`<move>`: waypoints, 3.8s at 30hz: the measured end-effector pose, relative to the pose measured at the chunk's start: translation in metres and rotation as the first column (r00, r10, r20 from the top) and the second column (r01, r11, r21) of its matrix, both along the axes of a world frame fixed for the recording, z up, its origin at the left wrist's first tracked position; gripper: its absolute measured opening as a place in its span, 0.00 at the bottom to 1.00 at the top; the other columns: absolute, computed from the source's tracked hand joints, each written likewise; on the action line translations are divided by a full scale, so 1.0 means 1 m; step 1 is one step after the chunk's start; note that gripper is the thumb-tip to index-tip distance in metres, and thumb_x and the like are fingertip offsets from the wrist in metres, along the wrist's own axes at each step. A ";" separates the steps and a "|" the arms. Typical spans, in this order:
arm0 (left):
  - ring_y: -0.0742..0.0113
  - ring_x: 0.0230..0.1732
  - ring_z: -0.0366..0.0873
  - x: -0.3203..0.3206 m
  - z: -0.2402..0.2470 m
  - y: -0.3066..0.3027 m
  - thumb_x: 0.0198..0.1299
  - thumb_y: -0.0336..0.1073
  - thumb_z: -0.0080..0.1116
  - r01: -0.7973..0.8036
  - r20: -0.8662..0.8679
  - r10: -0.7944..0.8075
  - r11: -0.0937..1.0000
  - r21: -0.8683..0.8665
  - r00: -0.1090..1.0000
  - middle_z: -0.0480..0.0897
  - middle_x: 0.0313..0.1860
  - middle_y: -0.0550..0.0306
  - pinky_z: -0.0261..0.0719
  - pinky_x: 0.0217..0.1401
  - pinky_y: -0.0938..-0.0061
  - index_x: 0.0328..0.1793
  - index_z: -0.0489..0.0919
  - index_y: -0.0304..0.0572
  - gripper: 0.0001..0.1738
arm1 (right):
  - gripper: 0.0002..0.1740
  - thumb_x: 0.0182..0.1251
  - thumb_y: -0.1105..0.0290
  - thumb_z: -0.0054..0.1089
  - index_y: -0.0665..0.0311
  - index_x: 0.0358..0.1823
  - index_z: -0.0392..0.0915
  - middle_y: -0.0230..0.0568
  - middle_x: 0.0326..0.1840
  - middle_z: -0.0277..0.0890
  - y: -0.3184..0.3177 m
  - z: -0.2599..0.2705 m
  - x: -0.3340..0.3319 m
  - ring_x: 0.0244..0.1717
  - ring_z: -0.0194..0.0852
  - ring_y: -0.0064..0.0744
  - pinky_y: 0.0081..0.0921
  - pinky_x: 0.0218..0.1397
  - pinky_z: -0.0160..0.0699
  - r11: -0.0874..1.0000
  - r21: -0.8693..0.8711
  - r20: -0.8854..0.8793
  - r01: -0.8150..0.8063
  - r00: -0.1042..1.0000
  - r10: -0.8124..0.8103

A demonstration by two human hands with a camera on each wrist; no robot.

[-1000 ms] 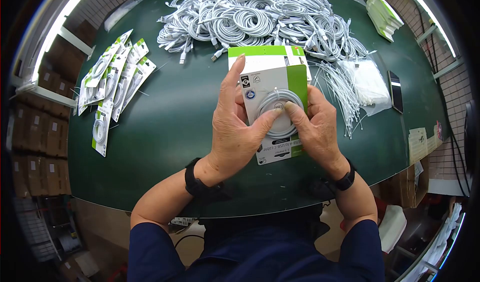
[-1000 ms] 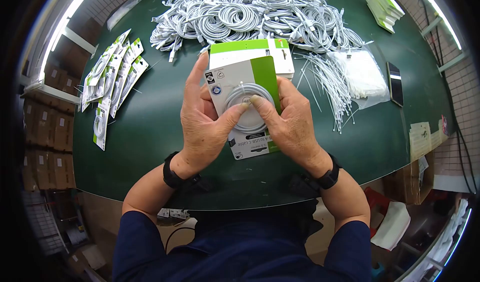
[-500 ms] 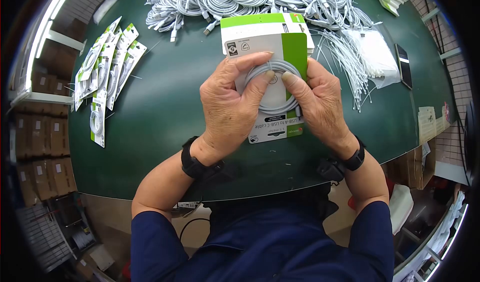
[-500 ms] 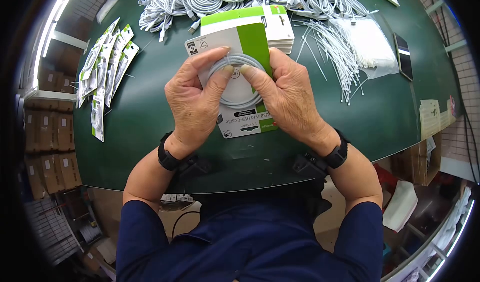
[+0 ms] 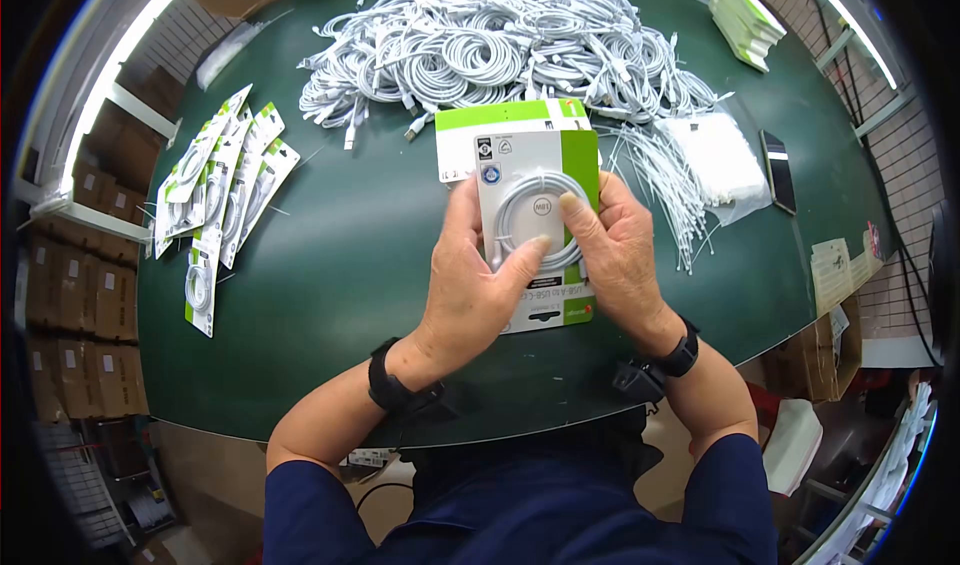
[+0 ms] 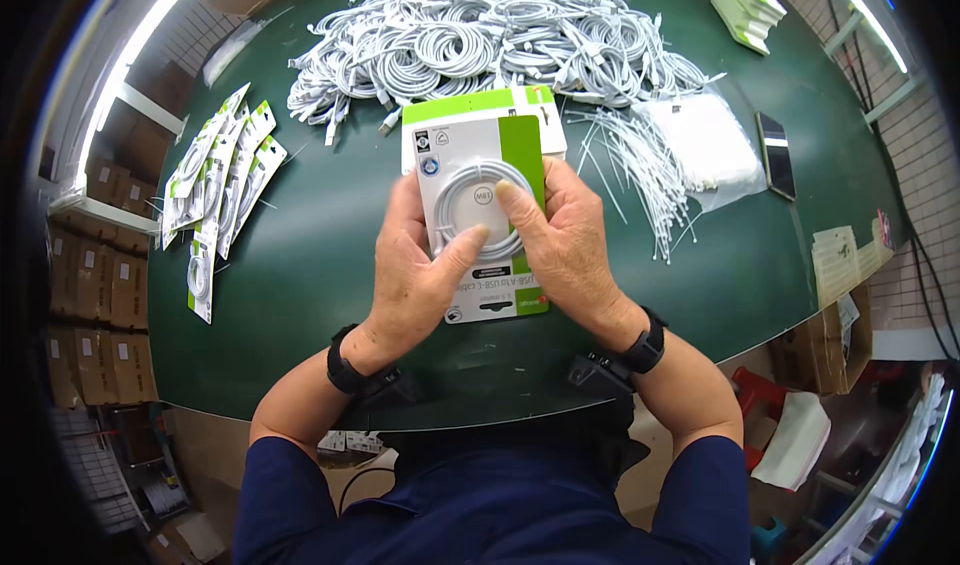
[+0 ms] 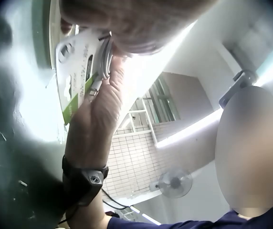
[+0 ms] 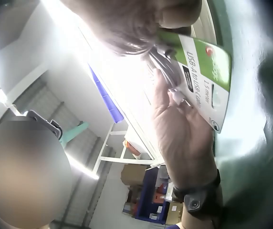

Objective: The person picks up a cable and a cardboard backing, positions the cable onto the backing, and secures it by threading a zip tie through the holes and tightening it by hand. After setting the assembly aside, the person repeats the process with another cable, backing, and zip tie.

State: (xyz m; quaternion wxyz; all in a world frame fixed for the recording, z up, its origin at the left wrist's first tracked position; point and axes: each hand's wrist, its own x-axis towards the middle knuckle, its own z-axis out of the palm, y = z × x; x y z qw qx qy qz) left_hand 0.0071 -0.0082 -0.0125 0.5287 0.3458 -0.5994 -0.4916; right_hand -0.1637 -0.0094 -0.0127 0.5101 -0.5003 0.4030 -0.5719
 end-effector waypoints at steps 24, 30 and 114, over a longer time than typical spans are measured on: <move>0.60 0.56 0.82 0.016 0.005 -0.007 0.72 0.28 0.58 -0.037 0.141 0.024 0.995 0.090 0.990 0.83 0.52 0.41 0.80 0.61 0.62 0.63 0.71 0.30 0.17 | 0.25 0.76 0.84 0.55 0.76 0.73 0.67 0.51 0.65 0.83 -0.006 0.006 -0.016 0.63 0.84 0.31 0.26 0.66 0.81 0.986 -0.030 -0.077 -0.164 0.984 0.162; 0.49 0.48 0.86 0.011 -0.003 -0.003 0.69 0.29 0.61 -0.088 0.276 0.064 0.993 0.074 0.959 0.85 0.46 0.35 0.83 0.53 0.58 0.57 0.72 0.28 0.16 | 0.26 0.76 0.84 0.55 0.74 0.73 0.66 0.51 0.60 0.84 -0.001 0.004 -0.006 0.60 0.84 0.30 0.27 0.63 0.82 0.985 -0.148 -0.330 -0.086 0.943 0.032; 0.82 0.30 0.71 0.048 0.075 -0.068 0.83 0.52 0.54 0.189 -0.147 -0.133 0.851 0.491 0.980 0.78 0.35 0.67 0.60 0.26 0.82 0.50 0.83 0.39 0.22 | 0.19 0.82 0.64 0.62 0.73 0.62 0.82 0.35 0.42 0.85 -0.006 0.021 -0.029 0.36 0.83 0.18 0.18 0.36 0.83 0.988 0.022 -0.031 -0.152 0.988 0.153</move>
